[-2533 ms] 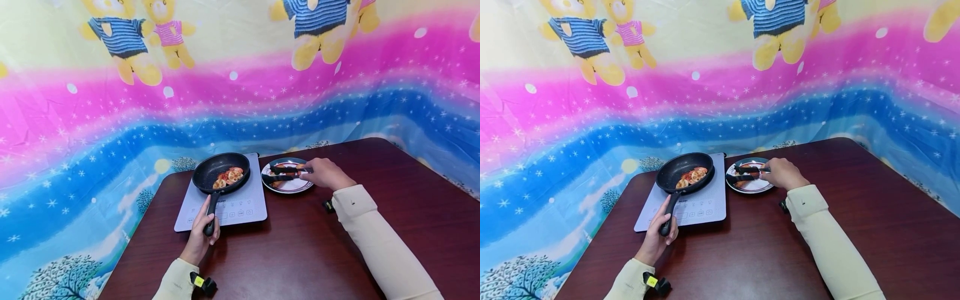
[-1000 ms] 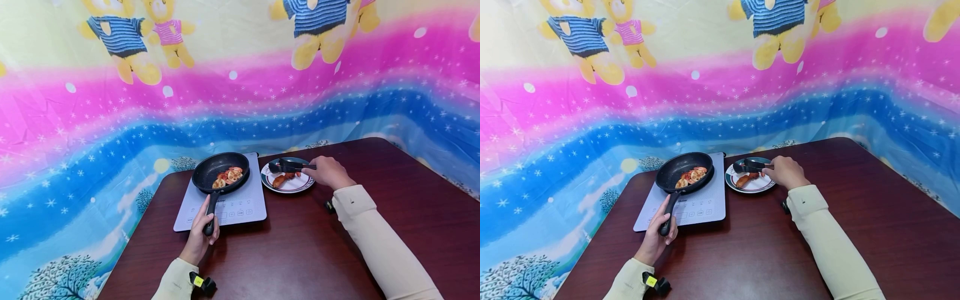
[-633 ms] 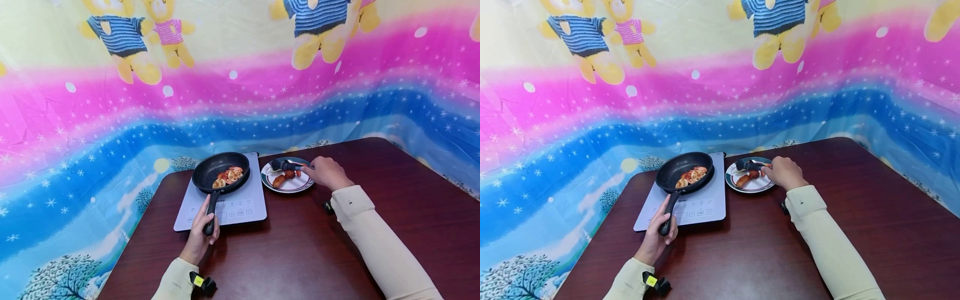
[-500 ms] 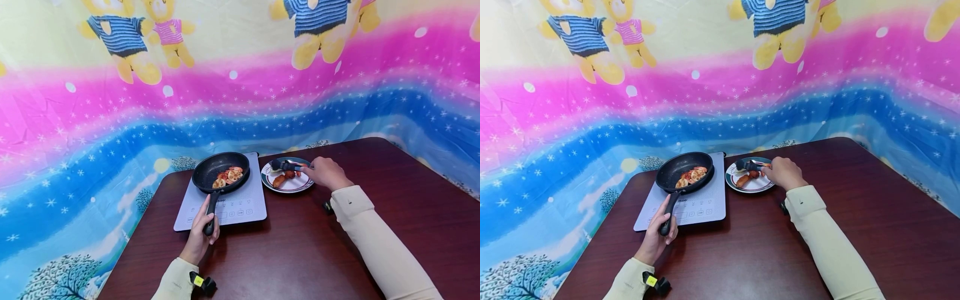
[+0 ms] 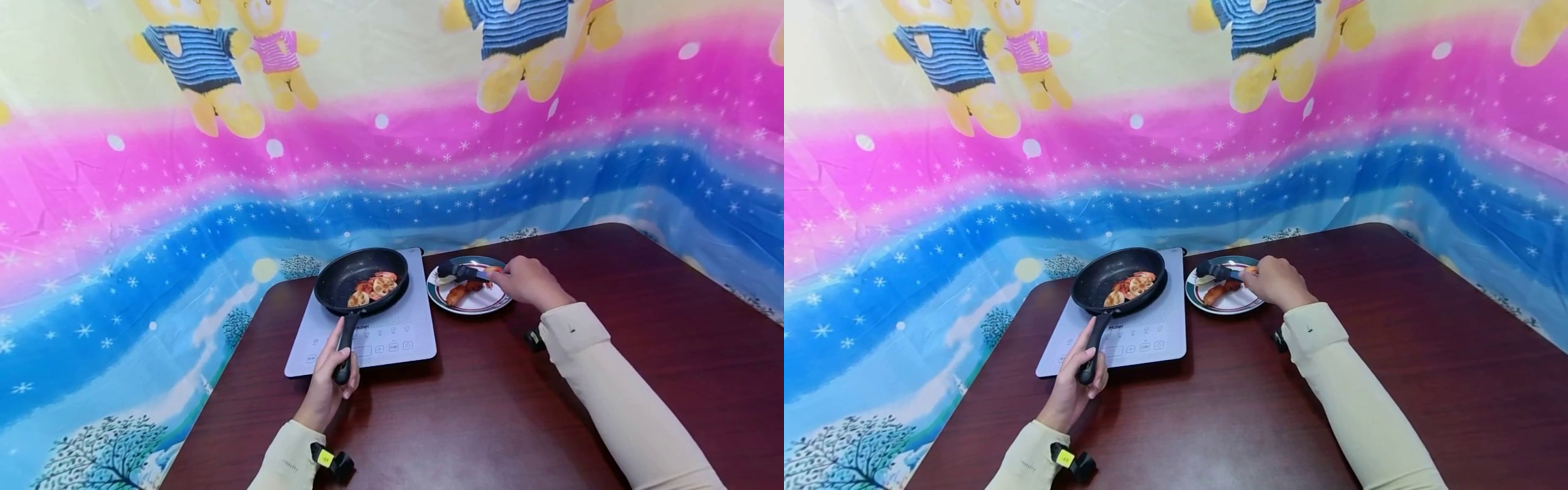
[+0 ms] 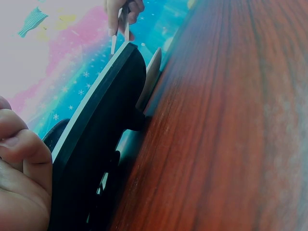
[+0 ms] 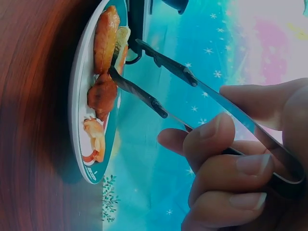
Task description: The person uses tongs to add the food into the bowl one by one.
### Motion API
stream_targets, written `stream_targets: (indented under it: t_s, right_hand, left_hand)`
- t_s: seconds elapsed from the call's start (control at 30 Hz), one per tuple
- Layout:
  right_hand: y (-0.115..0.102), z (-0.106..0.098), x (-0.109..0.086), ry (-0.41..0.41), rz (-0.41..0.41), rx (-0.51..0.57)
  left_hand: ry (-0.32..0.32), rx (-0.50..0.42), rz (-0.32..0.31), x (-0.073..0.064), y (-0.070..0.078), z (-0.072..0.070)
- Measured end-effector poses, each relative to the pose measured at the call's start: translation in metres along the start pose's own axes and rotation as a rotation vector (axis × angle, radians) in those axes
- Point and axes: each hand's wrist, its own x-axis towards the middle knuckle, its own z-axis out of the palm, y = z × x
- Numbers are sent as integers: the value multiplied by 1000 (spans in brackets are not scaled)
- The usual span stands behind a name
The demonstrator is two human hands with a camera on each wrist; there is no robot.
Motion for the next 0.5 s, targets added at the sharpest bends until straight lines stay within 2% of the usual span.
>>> stream_targets:
  t_s: [0.5]
  right_hand:
    - [-7,-6,-4,5,-23,1]
  left_hand:
    - [2,-7,2,0,0,0]
